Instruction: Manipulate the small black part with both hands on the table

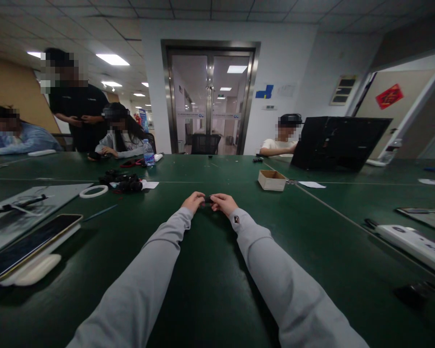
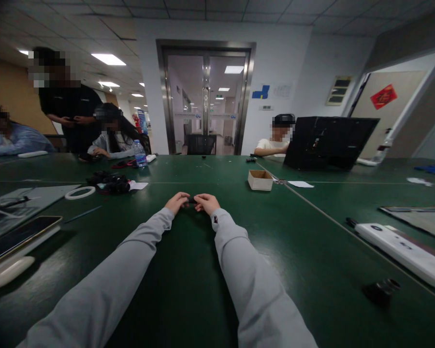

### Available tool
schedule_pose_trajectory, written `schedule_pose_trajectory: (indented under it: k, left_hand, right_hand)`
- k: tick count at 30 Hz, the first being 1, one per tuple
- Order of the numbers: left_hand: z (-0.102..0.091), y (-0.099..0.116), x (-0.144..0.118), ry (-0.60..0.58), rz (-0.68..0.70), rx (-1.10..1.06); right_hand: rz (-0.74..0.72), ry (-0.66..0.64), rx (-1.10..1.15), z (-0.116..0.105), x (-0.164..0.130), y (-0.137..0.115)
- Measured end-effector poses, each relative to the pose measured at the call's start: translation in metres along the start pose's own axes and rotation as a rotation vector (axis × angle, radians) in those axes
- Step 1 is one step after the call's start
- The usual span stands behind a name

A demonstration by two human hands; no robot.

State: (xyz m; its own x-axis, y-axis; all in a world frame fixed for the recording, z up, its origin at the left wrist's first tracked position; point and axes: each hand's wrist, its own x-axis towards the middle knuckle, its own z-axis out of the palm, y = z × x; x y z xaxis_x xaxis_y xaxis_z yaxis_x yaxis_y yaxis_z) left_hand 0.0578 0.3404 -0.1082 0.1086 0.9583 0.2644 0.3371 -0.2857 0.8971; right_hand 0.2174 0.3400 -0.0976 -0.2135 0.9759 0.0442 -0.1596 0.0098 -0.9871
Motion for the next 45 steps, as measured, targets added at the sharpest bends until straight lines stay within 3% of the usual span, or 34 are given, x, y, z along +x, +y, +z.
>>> schedule_pose_trajectory:
  k: [5,14,18,29,45]
  left_hand:
    - [0.0002,0.002,-0.0021,-0.029,0.029,0.067]
    - [-0.0019,0.0026,-0.0027,-0.028,0.031,0.027]
    - [-0.0009,0.0001,-0.0007,-0.063,-0.029,0.034]
    - [-0.0014,-0.0021,0.0007,-0.064,0.029,-0.007]
    - [-0.0011,0.0043,-0.0028,-0.073,-0.014,-0.047]
  right_hand:
    - [-0.005,-0.013,0.004,0.0009,-0.0008,-0.0005]
    - [-0.013,-0.013,-0.008,0.0012,-0.0009,-0.0006]
    - [-0.013,-0.021,-0.013,0.0017,-0.0012,-0.0016]
    - [0.001,-0.008,-0.024,0.0022,0.0003,-0.0011]
    - [0.005,-0.015,-0.026,0.0031,-0.0013,-0.0025]
